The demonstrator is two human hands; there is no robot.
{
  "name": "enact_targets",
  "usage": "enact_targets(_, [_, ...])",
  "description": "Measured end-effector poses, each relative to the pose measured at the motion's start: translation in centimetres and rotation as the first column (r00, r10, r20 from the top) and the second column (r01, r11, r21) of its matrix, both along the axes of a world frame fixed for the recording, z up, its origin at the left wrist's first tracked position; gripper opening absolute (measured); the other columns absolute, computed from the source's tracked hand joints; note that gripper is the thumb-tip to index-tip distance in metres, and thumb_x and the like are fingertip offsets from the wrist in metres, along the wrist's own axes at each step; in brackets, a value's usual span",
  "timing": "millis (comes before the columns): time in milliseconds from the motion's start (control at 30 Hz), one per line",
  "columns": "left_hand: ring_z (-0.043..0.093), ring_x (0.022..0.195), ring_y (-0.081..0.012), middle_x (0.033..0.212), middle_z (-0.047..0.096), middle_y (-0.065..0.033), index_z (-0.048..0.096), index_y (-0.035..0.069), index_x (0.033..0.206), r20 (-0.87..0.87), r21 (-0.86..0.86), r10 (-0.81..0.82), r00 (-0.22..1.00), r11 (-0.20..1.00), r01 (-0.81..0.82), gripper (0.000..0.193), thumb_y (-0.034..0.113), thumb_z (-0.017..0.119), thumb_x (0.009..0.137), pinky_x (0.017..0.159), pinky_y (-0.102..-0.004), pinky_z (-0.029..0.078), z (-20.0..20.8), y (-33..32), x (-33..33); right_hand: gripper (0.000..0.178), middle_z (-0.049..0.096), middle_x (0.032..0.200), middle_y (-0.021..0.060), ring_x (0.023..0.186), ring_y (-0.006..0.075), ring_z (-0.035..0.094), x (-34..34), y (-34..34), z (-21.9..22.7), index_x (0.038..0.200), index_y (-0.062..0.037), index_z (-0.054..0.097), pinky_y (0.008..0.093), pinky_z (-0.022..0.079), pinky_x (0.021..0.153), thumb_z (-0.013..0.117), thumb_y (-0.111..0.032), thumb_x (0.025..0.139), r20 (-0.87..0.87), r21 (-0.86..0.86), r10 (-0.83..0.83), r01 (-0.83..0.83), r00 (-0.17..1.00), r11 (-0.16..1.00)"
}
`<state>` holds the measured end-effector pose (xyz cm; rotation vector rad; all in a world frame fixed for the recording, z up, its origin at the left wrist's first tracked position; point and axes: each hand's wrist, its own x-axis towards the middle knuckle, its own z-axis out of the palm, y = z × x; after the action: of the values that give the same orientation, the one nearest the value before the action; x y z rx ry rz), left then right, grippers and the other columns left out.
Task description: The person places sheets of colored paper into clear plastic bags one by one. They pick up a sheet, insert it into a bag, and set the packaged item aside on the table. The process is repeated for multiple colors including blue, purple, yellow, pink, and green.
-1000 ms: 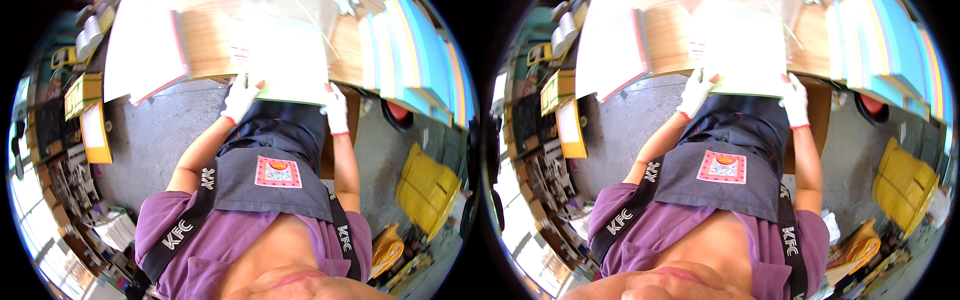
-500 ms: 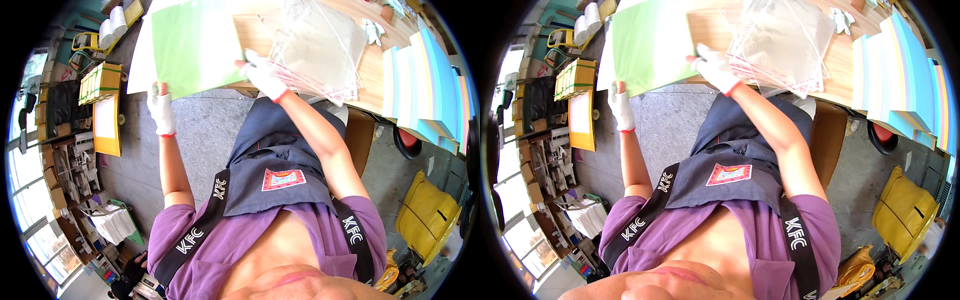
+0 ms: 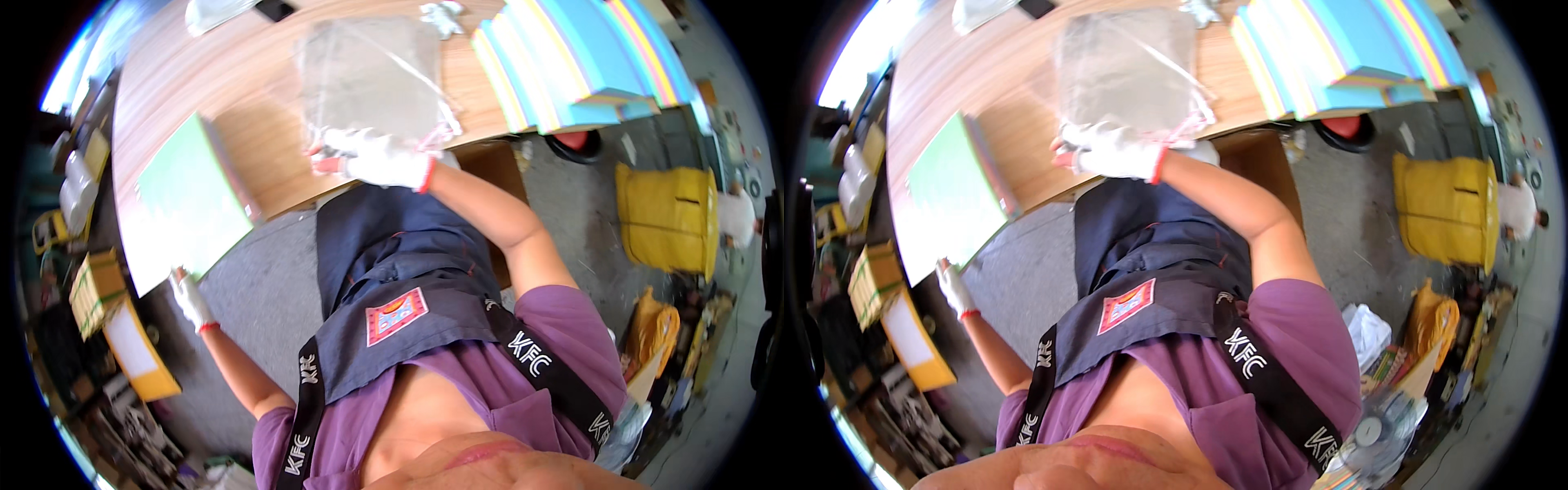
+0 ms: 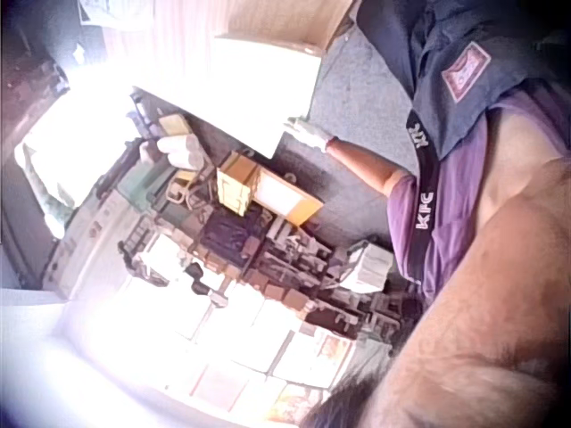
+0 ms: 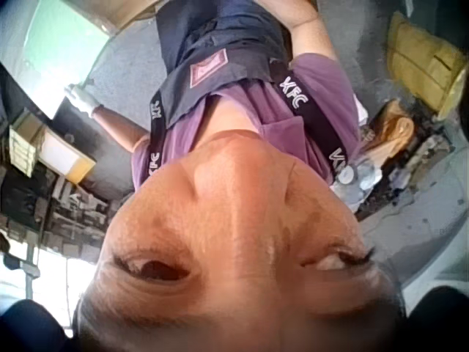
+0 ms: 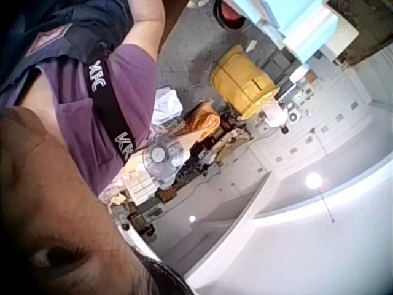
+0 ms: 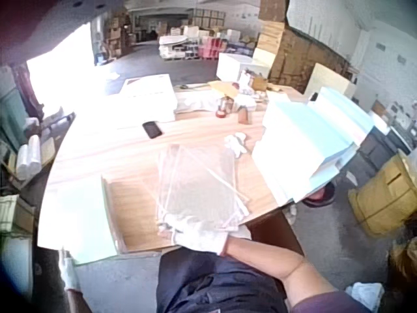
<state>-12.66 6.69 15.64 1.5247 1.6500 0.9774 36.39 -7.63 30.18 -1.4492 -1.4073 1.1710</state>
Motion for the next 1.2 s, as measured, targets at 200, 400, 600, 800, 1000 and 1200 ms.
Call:
enact_targets(200, [0.051,0.125,-0.0267,0.14,0.051,-0.0199,0.04,0.01,0.149,-0.026,0.019,0.127,0.992,0.992,-0.126,0.052,0.03,0.047,0.102,0.106,-0.0364,0.036,1.7,-0.6,1.9,0.023,0.069,0.105,0.0117,0.097,0.023,0.066,17.7,-12.2,8.3,0.117,-0.0096,0.063,0.032,0.051,0.084,0.056,-0.01,0.095,0.759,0.531,-0.555,0.169,0.341,0.83])
enact_targets(400, [0.038,0.135,-0.0378,0.149,0.038,-0.0219,0.036,0.009,0.149,-0.709,0.625,0.45,0.543,0.757,0.188,0.068,0.035,0.063,0.092,0.111,-0.0504,0.034,9.0,-3.0,8.8,0.026,0.069,0.104,0.0142,0.093,0.0271,0.067,30.2,-19.8,12.7,0.119,-0.0129,0.062,0.0353,0.052,0.079,0.056,-0.022,0.096,0.905,0.424,-0.366,0.397,-0.217,0.814])
enact_targets(600, [0.042,0.134,-0.0372,0.151,0.033,-0.0216,0.034,0.004,0.145,-0.532,0.745,0.23,0.815,0.586,0.32,0.074,0.004,0.073,0.082,0.102,-0.0459,0.051,12.5,-6.9,17.9,0.026,0.069,0.104,0.0142,0.092,0.0274,0.067,31.4,-19.2,12.9,0.118,-0.0128,0.062,0.036,0.052,0.079,0.056,-0.023,0.095,0.943,0.326,-0.26,0.418,-0.207,0.848])
enact_targets(800, [0.038,0.138,-0.0404,0.151,0.035,-0.0227,0.042,0.007,0.141,-0.255,0.715,-0.238,0.937,0.606,0.348,0.07,-0.011,0.066,0.078,0.109,-0.0477,0.039,10.7,-11.3,24.7,0.027,0.069,0.104,0.0142,0.092,0.0277,0.067,31.8,-19.1,13.6,0.117,-0.0127,0.063,0.0367,0.052,0.078,0.056,-0.024,0.094,0.949,0.303,-0.234,0.402,-0.212,0.864])
enact_targets(1000, [0.029,0.143,-0.0417,0.151,0.038,-0.0212,0.048,0.002,0.137,-0.222,0.581,-0.394,0.892,0.681,0.445,0.059,-0.001,0.066,0.082,0.115,-0.0506,0.024,11.7,-15.0,28.4,0.027,0.069,0.103,0.0143,0.092,0.0281,0.067,31.6,-18.8,13.9,0.117,-0.0126,0.063,0.0374,0.052,0.078,0.056,-0.025,0.093,0.951,0.288,-0.211,0.393,-0.228,0.874])
enact_targets(1200, [0.029,0.143,-0.0419,0.151,0.039,-0.0204,0.048,0.002,0.138,-0.21,0.565,-0.443,0.872,0.672,0.478,0.058,0.002,0.067,0.084,0.116,-0.0509,0.022,11.1,-15.4,28.6,0.028,0.069,0.103,0.0143,0.092,0.0284,0.067,31.1,-18.7,14.1,0.116,-0.0125,0.063,0.0381,0.052,0.078,0.057,-0.025,0.093,0.952,0.273,-0.19,0.381,-0.242,0.883])
